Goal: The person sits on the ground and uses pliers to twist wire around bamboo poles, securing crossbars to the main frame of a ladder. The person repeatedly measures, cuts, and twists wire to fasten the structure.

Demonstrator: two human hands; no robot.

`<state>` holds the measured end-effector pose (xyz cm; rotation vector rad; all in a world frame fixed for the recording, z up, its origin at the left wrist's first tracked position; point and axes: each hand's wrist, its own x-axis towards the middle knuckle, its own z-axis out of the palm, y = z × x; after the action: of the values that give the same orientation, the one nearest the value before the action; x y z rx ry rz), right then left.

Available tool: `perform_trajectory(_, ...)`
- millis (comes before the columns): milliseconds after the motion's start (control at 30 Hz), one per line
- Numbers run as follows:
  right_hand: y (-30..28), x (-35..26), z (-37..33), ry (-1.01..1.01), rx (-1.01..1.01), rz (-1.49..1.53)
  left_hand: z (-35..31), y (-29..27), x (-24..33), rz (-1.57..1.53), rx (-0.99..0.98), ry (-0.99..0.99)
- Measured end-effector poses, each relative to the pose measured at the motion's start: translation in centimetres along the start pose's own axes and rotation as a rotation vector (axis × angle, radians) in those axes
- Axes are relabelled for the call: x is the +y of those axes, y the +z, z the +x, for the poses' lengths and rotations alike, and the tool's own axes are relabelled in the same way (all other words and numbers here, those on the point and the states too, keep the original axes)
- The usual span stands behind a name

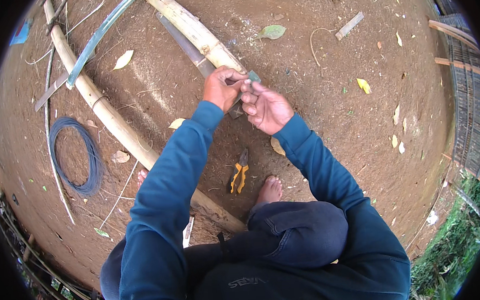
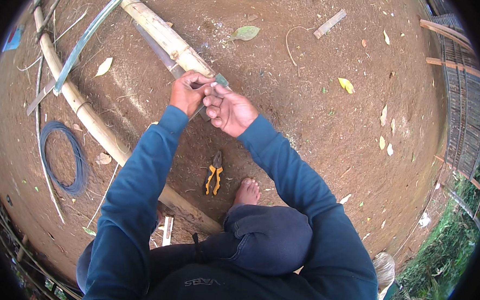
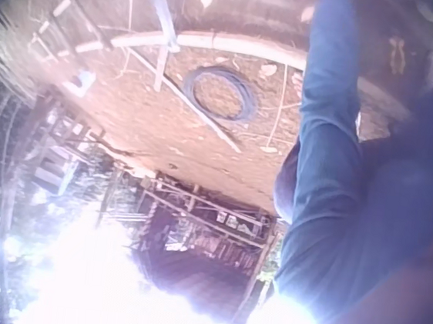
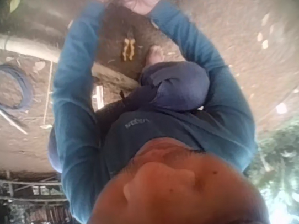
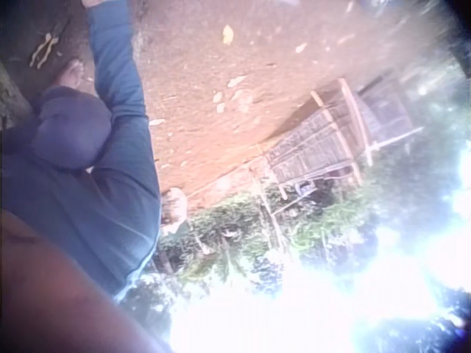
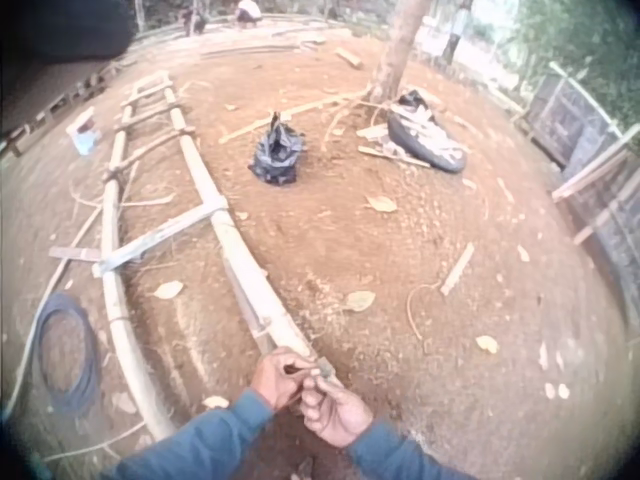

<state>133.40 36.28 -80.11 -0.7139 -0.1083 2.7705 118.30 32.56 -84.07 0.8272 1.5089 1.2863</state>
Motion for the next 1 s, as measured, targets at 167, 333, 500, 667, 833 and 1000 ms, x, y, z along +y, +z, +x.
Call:
perform_trajectory(167,1.9,2.0,-0.8,0.034,0.217,-0.156,0.1,-0.4,0.6,0.087,-0.022,-0.033)
perform_trajectory(333,0.0,-1.9,-1.9,-0.365,0.190,-1.999,0.0,0.1,0.5,0.093,-0.004,0.005)
perform_trajectory(500,3.2,-8.0,-1.7,0.049,0.060,-2.710,0.1,-0.2,0.8,0.172,0.010,-0.001)
perform_trajectory(667,5.8,-10.4,0.9,-0.057,-0.167,-2.854,-0.2,0.1,1.3,0.212,0.043,0.009)
perform_trajectory(833,7.5,-7.6,3.7,-0.143,-0.332,-2.774,0.1,0.0,0.8,0.201,0.063,-0.011)
perform_trajectory(1000,7.0,-3.8,1.3,-0.250,-0.325,-2.803,0.0,0.3,-0.3,-0.137,0.065,0.029)
